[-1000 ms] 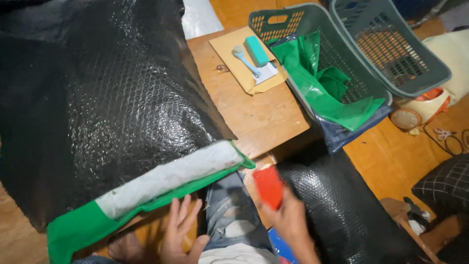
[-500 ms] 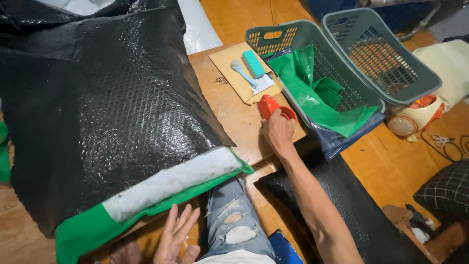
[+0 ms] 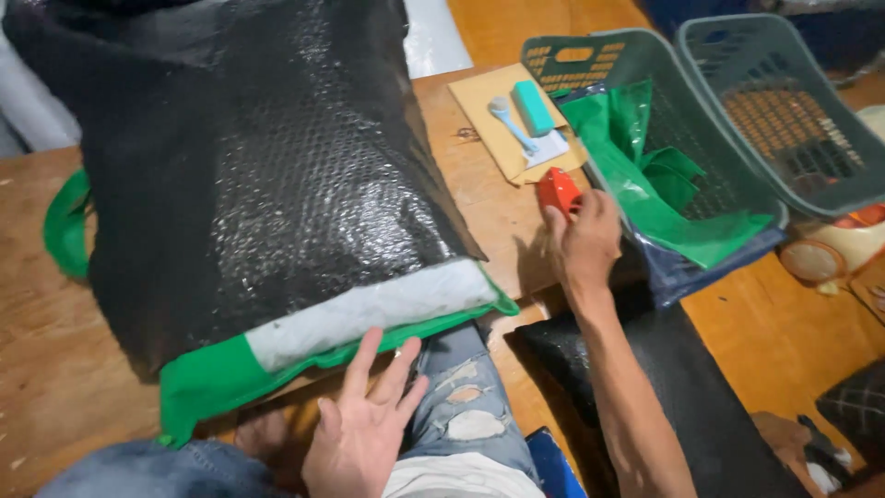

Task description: The person rubs a small blue sponge along the green handles of a tote bag containing a pillow. Then they place a sheet of black bubble wrap over the bag and smooth it down. Finally, they use a red tape dispenser to apply tape to the bubble wrap.

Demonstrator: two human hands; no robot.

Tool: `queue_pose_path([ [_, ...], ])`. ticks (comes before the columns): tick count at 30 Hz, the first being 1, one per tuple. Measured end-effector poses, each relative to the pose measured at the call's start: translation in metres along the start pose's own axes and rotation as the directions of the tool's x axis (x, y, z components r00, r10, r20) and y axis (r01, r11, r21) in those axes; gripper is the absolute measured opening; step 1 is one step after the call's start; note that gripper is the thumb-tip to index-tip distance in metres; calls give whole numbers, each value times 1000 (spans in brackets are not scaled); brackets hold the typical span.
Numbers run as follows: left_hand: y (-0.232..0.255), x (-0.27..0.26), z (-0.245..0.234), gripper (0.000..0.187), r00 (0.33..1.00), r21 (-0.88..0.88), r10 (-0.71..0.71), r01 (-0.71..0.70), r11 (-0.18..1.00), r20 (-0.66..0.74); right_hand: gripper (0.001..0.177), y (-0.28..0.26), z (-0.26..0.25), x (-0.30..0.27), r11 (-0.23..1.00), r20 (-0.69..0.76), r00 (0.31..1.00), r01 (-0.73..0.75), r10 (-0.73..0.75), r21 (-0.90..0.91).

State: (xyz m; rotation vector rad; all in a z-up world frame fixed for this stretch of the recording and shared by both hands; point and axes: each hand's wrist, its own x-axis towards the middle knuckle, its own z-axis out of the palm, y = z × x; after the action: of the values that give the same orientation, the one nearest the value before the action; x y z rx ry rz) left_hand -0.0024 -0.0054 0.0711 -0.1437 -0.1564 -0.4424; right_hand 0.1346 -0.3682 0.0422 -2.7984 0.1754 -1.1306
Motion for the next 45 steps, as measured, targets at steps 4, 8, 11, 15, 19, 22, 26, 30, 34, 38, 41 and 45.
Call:
queue_pose_path([
  [4, -1, 2, 3, 96, 999, 140, -34, 38, 989, -25, 25, -103, -98, -28, 913, -48, 993, -83, 111, 400],
  [8, -6, 3, 5, 102, 999, 214, -40, 44, 976, -23, 18, -174, -135, -79, 371, 483, 805, -589, 345, 717],
  [11, -8, 0, 3, 101, 999, 212, -37, 40, 977, -15, 31, -199, -128, -99, -156, 789, 580, -777, 201, 610],
  [15, -4, -13, -22, 97, 1000, 62, -11, 10, 998, 19, 44, -205, -122, -104, -446, 887, 462, -795, -7, 411],
  [19, -8, -19, -32, 115, 998, 455, 14, 19, 891, -68, 33, -203, -111, -118, -442, 918, 397, -820, 18, 363],
  [22, -10, -22, -35, 97, 989, 400, -19, 77, 913, -148, 24, -203, -106, -127, -470, 926, 368, -805, 81, 361],
  [26, -8, -22, -22, 123, 991, 850, 2, 114, 515, -134, 15, -203, -106, -130, -461, 914, 393, -797, 97, 391],
  [30, -6, -22, -18, 121, 998, 924, 19, 48, 379, -59, 14, -203, -104, -133, -465, 914, 395, -794, 94, 391],
  [34, -3, -23, -5, 114, 1000, 963, 4, 28, 267, -30, 12, -204, -107, -134, -440, 920, 377, -812, 105, 383],
  [38, -1, -23, 3, 116, 1000, 987, -23, 21, 159, -17, 14, -206, -114, -130, -418, 904, 416, -808, 94, 415],
  [41, -1, -24, 2, 118, 1000, 990, -30, -2, 141, 7, 14, -206, -115, -133, -407, 886, 454, -794, 96, 452],
  [45, 2, -26, -1, 114, 991, 991, -54, -122, -57, 119, 14, -208, -118, -135, -352, 852, 502, -779, 146, 519],
])
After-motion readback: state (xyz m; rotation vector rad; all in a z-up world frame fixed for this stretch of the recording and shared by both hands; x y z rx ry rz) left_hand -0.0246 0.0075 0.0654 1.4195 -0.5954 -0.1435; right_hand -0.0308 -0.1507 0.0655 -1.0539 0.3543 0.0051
